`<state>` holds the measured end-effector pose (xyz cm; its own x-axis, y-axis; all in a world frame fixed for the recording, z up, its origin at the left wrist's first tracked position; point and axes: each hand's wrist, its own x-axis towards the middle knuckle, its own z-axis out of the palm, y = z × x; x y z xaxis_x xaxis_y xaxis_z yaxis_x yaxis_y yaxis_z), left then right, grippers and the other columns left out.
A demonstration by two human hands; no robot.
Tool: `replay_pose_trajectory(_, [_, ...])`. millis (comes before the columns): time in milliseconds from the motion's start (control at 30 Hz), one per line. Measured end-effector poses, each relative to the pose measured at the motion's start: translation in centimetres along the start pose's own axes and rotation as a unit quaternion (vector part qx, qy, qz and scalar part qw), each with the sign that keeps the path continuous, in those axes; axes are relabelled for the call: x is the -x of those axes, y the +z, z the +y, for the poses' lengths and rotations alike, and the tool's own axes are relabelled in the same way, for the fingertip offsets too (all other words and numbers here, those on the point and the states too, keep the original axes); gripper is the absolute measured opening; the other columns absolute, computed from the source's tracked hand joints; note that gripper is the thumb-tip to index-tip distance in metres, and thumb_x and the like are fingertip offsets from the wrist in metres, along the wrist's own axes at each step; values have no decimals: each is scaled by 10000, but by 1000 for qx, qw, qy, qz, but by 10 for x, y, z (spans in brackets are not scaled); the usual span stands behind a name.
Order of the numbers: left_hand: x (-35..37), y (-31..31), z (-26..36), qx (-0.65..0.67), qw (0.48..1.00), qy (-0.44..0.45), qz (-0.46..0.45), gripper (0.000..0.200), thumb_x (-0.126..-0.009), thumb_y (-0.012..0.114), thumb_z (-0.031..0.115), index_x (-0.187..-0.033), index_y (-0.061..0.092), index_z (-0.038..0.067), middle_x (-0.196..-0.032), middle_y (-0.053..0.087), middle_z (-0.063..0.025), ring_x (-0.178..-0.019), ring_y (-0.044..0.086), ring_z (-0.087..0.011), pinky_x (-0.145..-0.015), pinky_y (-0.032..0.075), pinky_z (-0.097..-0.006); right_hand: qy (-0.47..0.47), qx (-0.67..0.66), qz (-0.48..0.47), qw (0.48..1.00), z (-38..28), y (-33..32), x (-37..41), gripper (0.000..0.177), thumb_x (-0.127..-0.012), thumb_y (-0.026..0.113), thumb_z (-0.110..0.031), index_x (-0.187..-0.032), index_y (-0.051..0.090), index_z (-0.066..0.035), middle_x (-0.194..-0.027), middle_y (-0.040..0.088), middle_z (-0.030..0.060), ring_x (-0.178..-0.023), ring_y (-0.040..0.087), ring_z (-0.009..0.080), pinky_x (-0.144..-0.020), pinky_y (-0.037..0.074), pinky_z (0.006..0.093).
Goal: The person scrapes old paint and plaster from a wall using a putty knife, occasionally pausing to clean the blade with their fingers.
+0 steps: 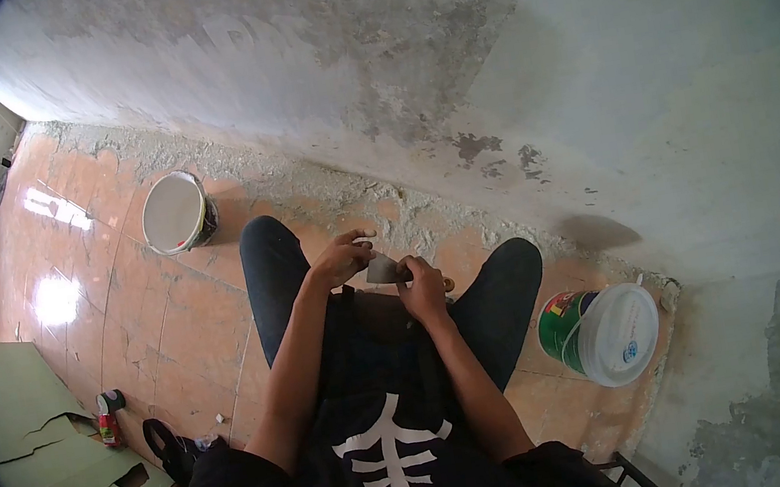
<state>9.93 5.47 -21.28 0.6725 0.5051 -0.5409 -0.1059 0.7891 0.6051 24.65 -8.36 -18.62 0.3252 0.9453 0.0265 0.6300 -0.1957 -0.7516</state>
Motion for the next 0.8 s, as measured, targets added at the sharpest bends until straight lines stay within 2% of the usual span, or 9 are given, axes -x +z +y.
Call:
replay_pose_trajectory(333, [3, 6, 1, -18, 999, -11, 24, 380, -828, 573, -111, -1178, 518, 29, -806, 516, -11, -752, 576, -150, -759, 509, -303, -3, 6, 2, 1000, -1, -1, 1, 224, -711, 707, 17, -904, 601, -27, -896, 670, 140, -853, 676, 302, -732, 522, 385])
replay_pose_trajectory(400, [-7, -1, -4, 43, 998, 2, 40, 370, -839, 575, -89, -1183, 507, 28, -838, 548, -39, -773, 608, -172, -751, 514, -309, 10, 7, 11, 1000, -4, -3, 3, 206, -739, 694, 12, -916, 594, -24, -879, 660, 155, -849, 669, 325, -722, 517, 402])
replay_pose_trajectory(433, [-10, -5, -6, 34, 999, 24, 29, 359, -846, 592, -54, -1184, 496, 21, -903, 612, -96, -849, 647, -210, -774, 526, -308, 27, 9, 15, 999, -5, -2, 2, 188, -767, 680, 8, -927, 586, -21, -863, 649, 171, -845, 663, 347, -713, 513, 419])
replay_pose_trajectory(567, [-10, -4, -12, 46, 996, 38, 67, 363, -844, 621, -19, -1184, 496, 7, -984, 649, -154, -876, 668, -234, -792, 545, -306, 46, -75, 23, 996, 3, 0, 0, 130, -837, 638, -28, -938, 561, 1, -851, 642, 200, -869, 657, 377, -710, 503, 421])
replay_pose_trajectory(667, [-11, 2, -16, 3, 997, 47, 67, 386, -865, 655, 51, -1209, 493, -14, -1032, 663, -164, -874, 671, -209, -749, 560, -292, 56, -64, 63, 994, 10, 0, -2, 106, -889, 601, -53, -961, 553, 9, -819, 652, 172, -786, 671, 277, -693, 492, 348])
replay_pose_trajectory(700, [-9, 6, -13, -54, 996, 37, 56, 396, -879, 647, 90, -1241, 507, 16, -1044, 671, -131, -876, 663, -192, -779, 547, -278, 48, -71, 68, 994, 15, 0, -2, 96, -906, 583, -53, -962, 552, 19, -812, 649, 160, -774, 666, 260, -686, 491, 340])
replay_pose_trajectory(733, [-22, -8, -24, -132, 988, 70, -32, 424, -884, 650, 142, -1278, 522, 50, -1076, 668, -87, -921, 643, -176, -821, 532, -300, 41, -96, 79, 991, 22, 2, 0, 94, -914, 576, -53, -964, 555, 23, -809, 647, 141, -764, 661, 242, -679, 490, 336])
replay_pose_trajectory(767, [-7, 10, -10, -237, 968, 74, -36, 438, -891, 654, 206, -1291, 537, 73, -1093, 665, -58, -966, 619, -165, -855, 510, -322, 34, -121, 91, 988, 26, 4, -5, 93, -923, 569, -54, -967, 557, 27, -806, 645, 122, -753, 655, 223, -672, 489, 331])
replay_pose_trajectory(800, [-5, 17, -9, -256, 962, 86, -41, 458, -883, 673, 234, -1296, 539, 90, -1080, 665, -42, -968, 605, -164, -857, 496, -320, 24, -126, 90, 988, 23, 5, -12, 93, -923, 569, -54, -967, 557, 27, -806, 645, 122, -753, 655, 223, -672, 489, 331])
